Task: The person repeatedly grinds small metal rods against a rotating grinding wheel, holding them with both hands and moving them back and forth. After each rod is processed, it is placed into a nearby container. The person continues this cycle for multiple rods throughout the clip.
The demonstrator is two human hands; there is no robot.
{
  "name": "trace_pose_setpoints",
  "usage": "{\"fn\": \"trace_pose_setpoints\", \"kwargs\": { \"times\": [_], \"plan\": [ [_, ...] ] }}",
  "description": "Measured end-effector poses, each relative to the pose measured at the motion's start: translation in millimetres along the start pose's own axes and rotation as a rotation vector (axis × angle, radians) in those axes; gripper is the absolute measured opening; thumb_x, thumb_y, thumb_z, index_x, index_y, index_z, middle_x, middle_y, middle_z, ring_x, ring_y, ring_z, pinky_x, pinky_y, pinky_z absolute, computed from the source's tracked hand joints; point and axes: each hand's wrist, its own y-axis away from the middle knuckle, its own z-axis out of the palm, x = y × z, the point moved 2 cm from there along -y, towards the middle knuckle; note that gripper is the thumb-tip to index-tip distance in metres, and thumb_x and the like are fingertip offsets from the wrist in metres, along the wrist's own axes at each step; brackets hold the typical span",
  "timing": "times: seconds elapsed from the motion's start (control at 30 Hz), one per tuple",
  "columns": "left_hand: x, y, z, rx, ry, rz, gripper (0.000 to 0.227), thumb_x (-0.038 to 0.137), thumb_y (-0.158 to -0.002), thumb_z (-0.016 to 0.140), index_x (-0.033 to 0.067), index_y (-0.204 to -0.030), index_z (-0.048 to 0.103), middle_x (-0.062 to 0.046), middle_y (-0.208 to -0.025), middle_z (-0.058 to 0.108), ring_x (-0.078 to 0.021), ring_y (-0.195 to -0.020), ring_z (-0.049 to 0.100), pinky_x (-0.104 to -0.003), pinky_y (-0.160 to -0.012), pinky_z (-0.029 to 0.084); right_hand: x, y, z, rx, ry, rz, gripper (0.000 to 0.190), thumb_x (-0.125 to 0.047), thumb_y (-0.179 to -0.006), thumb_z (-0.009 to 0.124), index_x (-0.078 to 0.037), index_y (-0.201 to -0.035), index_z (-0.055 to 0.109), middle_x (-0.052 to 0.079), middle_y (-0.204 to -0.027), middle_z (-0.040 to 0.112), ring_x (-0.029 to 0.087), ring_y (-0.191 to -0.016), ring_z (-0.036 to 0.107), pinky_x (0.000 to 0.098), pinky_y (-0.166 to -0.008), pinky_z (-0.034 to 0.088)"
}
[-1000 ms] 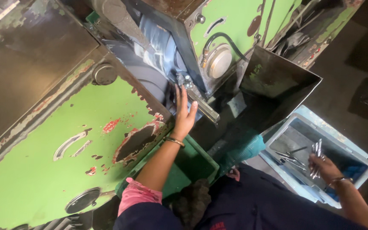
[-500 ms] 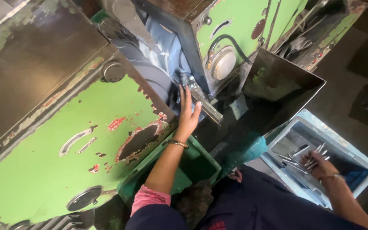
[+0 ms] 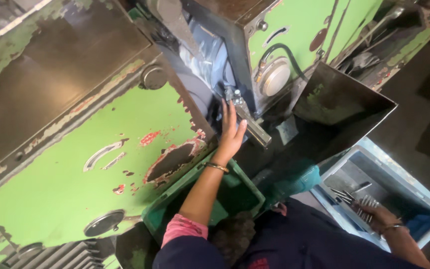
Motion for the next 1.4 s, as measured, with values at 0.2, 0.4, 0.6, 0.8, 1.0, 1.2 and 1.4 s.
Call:
{"fn": "trace_pose_setpoints", "kwargs": {
  "times": [0.2,0.4,0.6,0.8,1.0,1.2,1.4],
  "plan": [
    [-13.3,1.1,4.1,-0.007,-0.019,0.012,0.074,0.029,-0.109,0.049,0.0025,-0.165,0.009,-0.029,-0.172,-0.004,-0.0438,-0.161,0.007,-0.046,-0.129,0.015,-35.5,18.9,-2.9,-0.301,-0.149,-0.238,0.051,-0.024,-0.09,0.069,-0.011,-0.137,0.055,0.007,-0.104,0.07,0.019,-0.088,0.072,0.0319,-0.066,0.06],
    [-16.2,2.0,4.8,-0.018,-0.002,0.006,0.074,0.032,-0.109,0.049,0.0034,-0.165,0.008,-0.028,-0.172,-0.006,-0.0435,-0.161,0.005,-0.047,-0.129,0.014,-78.9,96.3,63.3,-0.827,0.234,-0.464,0.052,-0.026,-0.09,0.069,-0.003,-0.134,0.055,0.014,-0.074,0.066,0.022,-0.051,0.065,0.029,-0.031,0.049],
    [-25.0,5.8,6.3,-0.021,-0.018,0.005,0.076,0.03,-0.109,0.051,0.0048,-0.166,0.007,-0.028,-0.172,-0.008,-0.0438,-0.161,0.005,-0.047,-0.129,0.014,-80.4,141.5,226.4,-0.934,0.145,-0.429,0.044,-0.02,-0.094,0.067,-0.007,-0.134,0.053,0.009,-0.083,0.067,0.011,-0.049,0.053,0.024,-0.035,0.035],
    [-23.4,4.8,5.8,0.012,-0.046,0.039,0.077,0.03,-0.108,0.052,0.005,-0.165,0.007,-0.029,-0.172,-0.004,-0.0456,-0.161,0.011,-0.048,-0.129,0.018,-70.0,116.5,304.1,-0.711,-0.177,-0.388,0.018,-0.024,-0.101,0.062,-0.012,-0.114,0.057,0.003,-0.088,0.066,0.009,-0.058,0.052,0.0212,-0.044,0.034],
    [-26.5,4.7,6.4,0.018,-0.05,0.037,0.08,0.034,-0.108,0.051,0.0042,-0.166,0.005,-0.031,-0.171,-0.002,-0.0478,-0.159,0.015,-0.049,-0.128,0.019,-47.0,86.3,294.0,-0.923,-0.102,-0.446,0.03,-0.03,-0.11,0.061,-0.004,-0.095,0.061,0.003,-0.07,0.056,0.009,-0.051,0.045,0.0234,-0.044,0.032],
    [-27.5,4.6,2.9,-0.122,-0.068,-0.076,0.12,0.053,-0.09,0.071,0.0069,-0.168,-0.007,-0.032,-0.173,-0.016,-0.0507,-0.162,0.0,-0.061,-0.126,0.008,-45.8,75.6,299.1,-0.778,0.028,-0.343,0.02,-0.026,-0.099,0.065,-0.007,-0.101,0.059,0.004,-0.085,0.065,0.008,-0.055,0.047,0.0225,-0.043,0.033],
    [-14.6,0.5,-3.5,-0.173,-0.043,-0.055,0.162,0.063,-0.056,0.091,0.0066,-0.162,-0.019,-0.034,-0.167,-0.023,-0.0496,-0.158,-0.009,-0.061,-0.125,0.007,-50.1,88.1,309.6,-0.68,0.101,-0.352,0.027,-0.026,-0.096,0.065,-0.007,-0.114,0.06,0.006,-0.091,0.069,0.008,-0.058,0.052,0.0223,-0.044,0.036]
  ]
}}
